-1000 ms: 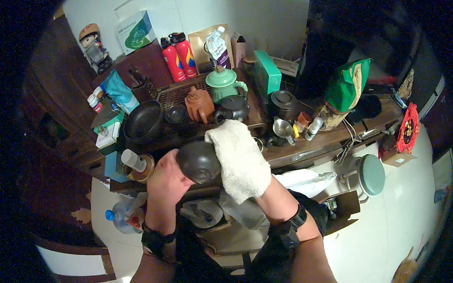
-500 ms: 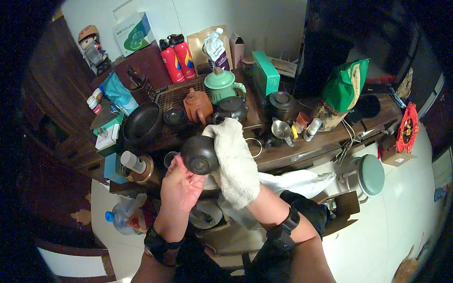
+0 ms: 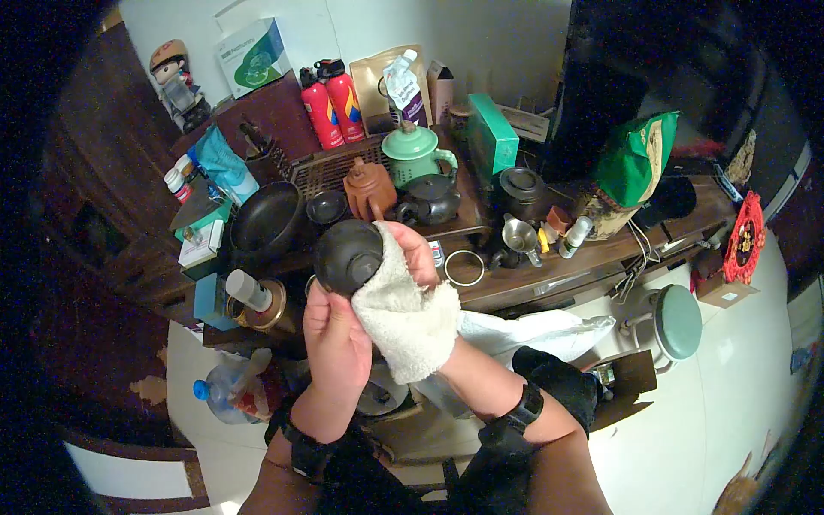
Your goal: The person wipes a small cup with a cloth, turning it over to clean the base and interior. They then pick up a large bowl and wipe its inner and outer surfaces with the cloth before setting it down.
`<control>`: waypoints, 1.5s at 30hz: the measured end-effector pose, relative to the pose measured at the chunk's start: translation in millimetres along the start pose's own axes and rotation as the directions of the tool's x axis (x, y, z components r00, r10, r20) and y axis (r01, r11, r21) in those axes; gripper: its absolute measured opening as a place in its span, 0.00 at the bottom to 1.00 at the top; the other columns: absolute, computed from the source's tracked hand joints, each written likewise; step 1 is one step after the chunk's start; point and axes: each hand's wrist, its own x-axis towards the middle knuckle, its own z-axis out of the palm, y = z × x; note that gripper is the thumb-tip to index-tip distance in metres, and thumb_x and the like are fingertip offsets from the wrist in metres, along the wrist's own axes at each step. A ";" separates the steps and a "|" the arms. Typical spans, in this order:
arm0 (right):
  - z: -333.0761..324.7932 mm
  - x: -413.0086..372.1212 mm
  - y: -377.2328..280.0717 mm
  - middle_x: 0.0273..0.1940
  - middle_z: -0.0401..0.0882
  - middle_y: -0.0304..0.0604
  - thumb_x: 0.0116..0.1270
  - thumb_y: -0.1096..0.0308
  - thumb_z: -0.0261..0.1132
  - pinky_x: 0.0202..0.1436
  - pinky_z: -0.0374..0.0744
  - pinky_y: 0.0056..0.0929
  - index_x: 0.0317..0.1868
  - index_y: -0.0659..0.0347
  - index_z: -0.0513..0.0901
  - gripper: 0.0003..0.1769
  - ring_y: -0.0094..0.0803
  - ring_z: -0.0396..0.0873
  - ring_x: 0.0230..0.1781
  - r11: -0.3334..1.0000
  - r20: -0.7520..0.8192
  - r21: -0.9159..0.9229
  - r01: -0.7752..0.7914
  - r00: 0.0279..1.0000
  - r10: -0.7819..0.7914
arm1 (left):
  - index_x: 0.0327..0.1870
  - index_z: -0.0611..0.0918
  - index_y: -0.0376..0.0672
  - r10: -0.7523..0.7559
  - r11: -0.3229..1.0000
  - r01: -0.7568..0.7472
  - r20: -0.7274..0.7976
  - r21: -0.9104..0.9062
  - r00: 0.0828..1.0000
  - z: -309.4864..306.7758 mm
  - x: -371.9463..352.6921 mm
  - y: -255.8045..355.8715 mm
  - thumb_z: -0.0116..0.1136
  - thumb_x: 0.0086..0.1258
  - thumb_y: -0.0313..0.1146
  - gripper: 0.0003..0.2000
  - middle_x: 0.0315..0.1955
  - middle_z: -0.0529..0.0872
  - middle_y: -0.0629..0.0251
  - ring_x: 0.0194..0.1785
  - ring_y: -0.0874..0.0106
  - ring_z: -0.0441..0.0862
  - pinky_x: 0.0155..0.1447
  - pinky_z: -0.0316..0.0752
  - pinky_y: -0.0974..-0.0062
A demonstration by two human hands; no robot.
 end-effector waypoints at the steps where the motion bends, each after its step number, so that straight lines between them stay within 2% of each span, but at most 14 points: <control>1: -4.1 5.0 0.2 0.48 0.74 0.42 0.55 0.67 0.68 0.54 0.72 0.26 0.58 0.62 0.66 0.30 0.27 0.72 0.49 0.997 0.012 0.071 -0.015 1.000 0.014 | 0.49 0.72 0.39 0.049 0.996 -0.050 0.008 0.069 0.999 -0.5 -0.1 -2.0 0.46 0.71 0.27 0.09 0.49 0.76 0.63 0.52 0.73 0.74 0.60 0.66 0.72; 4: 2.8 -0.7 -9.6 0.45 0.74 0.40 0.55 0.67 0.67 0.52 0.72 0.24 0.58 0.61 0.67 0.30 0.25 0.72 0.45 0.991 -0.087 -0.129 -0.028 0.996 0.017 | 0.34 0.73 0.38 0.269 0.775 -0.250 0.055 0.580 0.962 -1.0 0.9 -7.0 0.52 0.61 0.18 0.04 0.33 0.77 0.66 0.36 0.75 0.74 0.45 0.69 0.79; 8: -12.1 -2.1 -21.2 0.40 0.74 0.38 0.57 0.68 0.63 0.46 0.73 0.21 0.56 0.61 0.70 0.25 0.23 0.72 0.40 0.868 -0.006 -0.489 -0.087 0.995 0.096 | 0.26 0.70 0.38 0.424 0.515 -0.452 0.242 0.728 0.873 -1.1 8.0 -9.9 0.56 0.50 0.16 0.09 0.27 0.73 0.60 0.31 0.65 0.71 0.37 0.68 0.74; 12: -11.7 -1.0 -19.7 0.35 0.74 0.39 0.65 0.63 0.56 0.37 0.73 0.22 0.54 0.60 0.71 0.19 0.25 0.73 0.33 0.931 -0.168 0.188 -0.312 0.924 0.344 | 0.25 0.70 0.38 0.441 0.430 -0.513 0.322 0.743 0.837 0.0 8.5 -12.6 0.60 0.52 0.20 0.09 0.25 0.73 0.59 0.30 0.62 0.71 0.35 0.67 0.71; 16: -21.5 11.7 -26.3 0.32 0.74 0.37 0.65 0.62 0.58 0.28 0.73 0.23 0.46 0.56 0.75 0.12 0.25 0.72 0.24 0.926 -0.307 0.009 -0.378 0.880 0.362 | 0.26 0.71 0.38 0.330 0.613 -0.388 0.223 0.689 0.917 -3.6 3.6 -20.7 0.60 0.58 0.24 0.08 0.26 0.74 0.62 0.29 0.69 0.72 0.36 0.67 0.76; 19: -19.4 16.4 -23.8 0.34 0.76 0.37 0.62 0.64 0.61 0.31 0.75 0.24 0.46 0.55 0.75 0.12 0.25 0.74 0.26 0.869 -0.248 -0.338 -0.361 0.925 0.288 | 0.39 0.74 0.40 0.076 0.946 -0.084 0.039 0.314 0.996 -5.1 5.5 -14.2 0.56 0.67 0.30 0.06 0.37 0.78 0.69 0.38 0.80 0.72 0.46 0.67 0.81; 23: -5.4 10.5 -33.5 0.46 0.77 0.38 0.60 0.71 0.62 0.44 0.77 0.26 0.58 0.56 0.70 0.24 0.26 0.78 0.40 0.579 -0.037 -0.806 -0.124 0.986 0.161 | 0.49 0.74 0.40 -0.058 0.994 0.064 0.073 -0.086 0.996 -13.2 11.2 -0.7 0.52 0.70 0.31 0.10 0.44 0.79 0.66 0.46 0.79 0.74 0.53 0.69 0.78; 27: -0.5 2.7 -20.3 0.54 0.71 0.39 0.52 0.77 0.69 0.59 0.69 0.24 0.65 0.57 0.58 0.41 0.25 0.70 0.53 0.956 -0.009 -0.006 -0.294 0.956 0.294 | 0.49 0.73 0.39 -0.026 0.999 0.026 0.006 0.036 1.000 -7.3 9.6 -2.0 0.51 0.70 0.30 0.10 0.46 0.79 0.65 0.48 0.78 0.75 0.56 0.69 0.77; 32: -13.7 -3.2 4.1 0.53 0.73 0.42 0.52 0.73 0.69 0.57 0.72 0.27 0.61 0.60 0.63 0.36 0.28 0.73 0.51 0.982 -0.055 -0.090 -0.164 0.986 0.159 | 0.49 0.73 0.38 0.090 0.961 -0.119 0.123 0.250 0.988 -25.7 8.8 -11.1 0.50 0.71 0.30 0.10 0.46 0.79 0.65 0.49 0.76 0.76 0.57 0.68 0.75; 38: -17.5 7.0 -12.0 0.50 0.73 0.44 0.53 0.73 0.69 0.53 0.75 0.27 0.55 0.61 0.67 0.29 0.28 0.74 0.49 0.983 0.046 0.051 -0.178 0.983 0.176 | 0.44 0.74 0.40 -0.165 0.984 0.164 -0.012 -0.064 0.986 -0.1 14.3 14.0 0.55 0.68 0.34 0.10 0.39 0.79 0.71 0.38 0.82 0.73 0.47 0.68 0.81; 41: -31.1 12.2 -20.3 0.42 0.77 0.40 0.59 0.69 0.65 0.47 0.76 0.26 0.48 0.61 0.73 0.17 0.28 0.75 0.42 0.971 0.002 -0.191 -0.146 0.989 0.149 | 0.45 0.74 0.41 -0.201 0.971 0.214 0.124 -0.109 0.972 -12.8 17.6 14.5 0.54 0.68 0.36 0.10 0.38 0.78 0.72 0.34 0.83 0.67 0.39 0.63 0.83; 42: -30.9 16.7 -25.6 0.39 0.77 0.43 0.56 0.70 0.63 0.43 0.75 0.29 0.44 0.61 0.75 0.15 0.33 0.76 0.39 0.704 0.193 -0.694 0.154 0.981 -0.024 | 0.45 0.74 0.42 -0.216 0.962 0.239 0.166 -0.131 0.962 -13.8 18.4 13.9 0.54 0.69 0.36 0.10 0.37 0.77 0.72 0.33 0.83 0.66 0.38 0.62 0.83; 43: -29.5 21.3 -31.4 0.35 0.77 0.47 0.53 0.70 0.62 0.40 0.75 0.31 0.41 0.62 0.76 0.13 0.38 0.76 0.37 0.149 0.372 -0.903 0.402 0.907 -0.196 | 0.44 0.74 0.43 -0.283 0.944 0.302 0.145 -0.134 0.948 -12.0 17.7 10.8 0.53 0.69 0.35 0.08 0.35 0.76 0.73 0.30 0.83 0.64 0.36 0.60 0.82; 45: -27.2 21.1 -38.0 0.33 0.75 0.52 0.47 0.71 0.61 0.38 0.74 0.36 0.37 0.63 0.76 0.14 0.46 0.75 0.35 0.021 0.388 -0.917 0.399 0.901 -0.195 | 0.42 0.74 0.43 -0.341 0.908 0.370 0.169 -0.196 0.925 -10.6 17.2 8.7 0.53 0.69 0.36 0.08 0.34 0.76 0.74 0.30 0.82 0.64 0.36 0.60 0.82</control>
